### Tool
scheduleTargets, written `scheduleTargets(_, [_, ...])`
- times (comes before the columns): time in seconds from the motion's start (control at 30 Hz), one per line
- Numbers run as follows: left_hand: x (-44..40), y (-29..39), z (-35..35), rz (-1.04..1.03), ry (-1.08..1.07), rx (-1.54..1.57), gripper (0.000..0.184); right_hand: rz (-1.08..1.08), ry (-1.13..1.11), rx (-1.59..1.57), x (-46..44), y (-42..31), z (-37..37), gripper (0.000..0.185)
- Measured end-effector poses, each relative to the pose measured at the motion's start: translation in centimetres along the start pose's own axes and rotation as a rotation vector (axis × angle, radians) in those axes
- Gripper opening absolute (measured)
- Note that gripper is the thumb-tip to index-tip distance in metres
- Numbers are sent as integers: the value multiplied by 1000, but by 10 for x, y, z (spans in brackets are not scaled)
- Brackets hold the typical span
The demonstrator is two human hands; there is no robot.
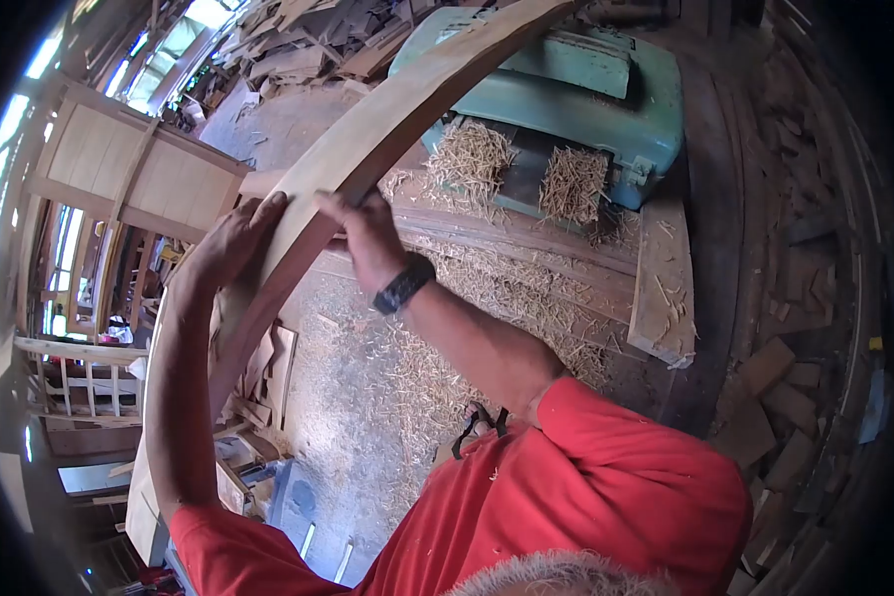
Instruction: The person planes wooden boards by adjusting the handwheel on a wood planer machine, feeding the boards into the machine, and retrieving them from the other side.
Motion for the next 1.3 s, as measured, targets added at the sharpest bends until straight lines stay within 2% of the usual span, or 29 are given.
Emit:
scheduleTargets(0.13, [39, 4, 14, -87, 221, -329, 95, 43, 43, -12, -43, -33, 20, 45])
scheduleTargets(0.27, [98, 17, 31, -36, 194, -391, 100, 41, 38, 37, -73, -73, 35, 40])
scheduleTargets(0.33, [127, 38, 36, -64, 287, -501, 103, 33, 4, -2, -86, -86, 41, 35])
scheduleTargets(0.53, [143, 71, 36, -54, 441, -592, 89, 73, 53, 58, -119, -141, 55, 35])
scheduleTargets(0.6, [145, 108, 37, -286, 586, -816, 81, -20, -2, 13, -128, -151, 56, 41])
scheduleTargets(0.63, [141, 118, 36, -212, 618, -830, 74, -33, -8, 13, -131, -157, 59, 42])
scheduleTargets(0.67, [138, 125, 37, -221, 623, -827, 74, -24, -5, 17, -132, -162, 63, 42])
scheduleTargets(0.73, [128, 130, 33, -197, 493, -766, 71, -29, -79, -7, -129, -166, 61, 45])
scheduleTargets(0.77, [125, 131, 30, -244, 561, -857, 71, -35, -73, -29, -126, -165, 61, 47])
scheduleTargets(0.87, [117, 131, 29, -288, 541, -818, 72, -17, 104, -102, -92, -147, 77, 48])
scheduleTargets(0.93, [108, 126, 28, -184, 431, -862, 69, 17, 40, -74, -58, -124, 84, 41])
scheduleTargets(1.0, [113, 117, 23, -436, 627, -877, 71, -123, 6, 16, -8, -83, 97, 39])
scheduleTargets(1.03, [114, 119, 19, -467, 608, -881, 71, -195, -18, 97, 20, -55, 113, 41])
scheduleTargets(1.13, [112, 114, 20, -297, 567, -714, 77, -524, 25, 285, 110, 28, 199, 38])
scheduleTargets(1.2, [112, 111, 18, -447, 615, -740, 77, -614, 92, 541, 173, 43, 263, 32])
scheduleTargets(1.23, [112, 112, 17, -496, 639, -756, 75, -619, 199, 542, 203, 47, 300, 29])
scheduleTargets(1.3, [111, 114, 14, -445, 628, -755, 70, -605, 401, 580, 264, 41, 364, 25])
Point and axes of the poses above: each hand's wrist, its own x-axis away from the middle knuckle, its own z-axis out of the back of the hand, y = z × x, the point moved 8 cm from there along -x, towards the middle knuckle, and after that the axes turned 13 degrees about -x, right-handed, at the moved point
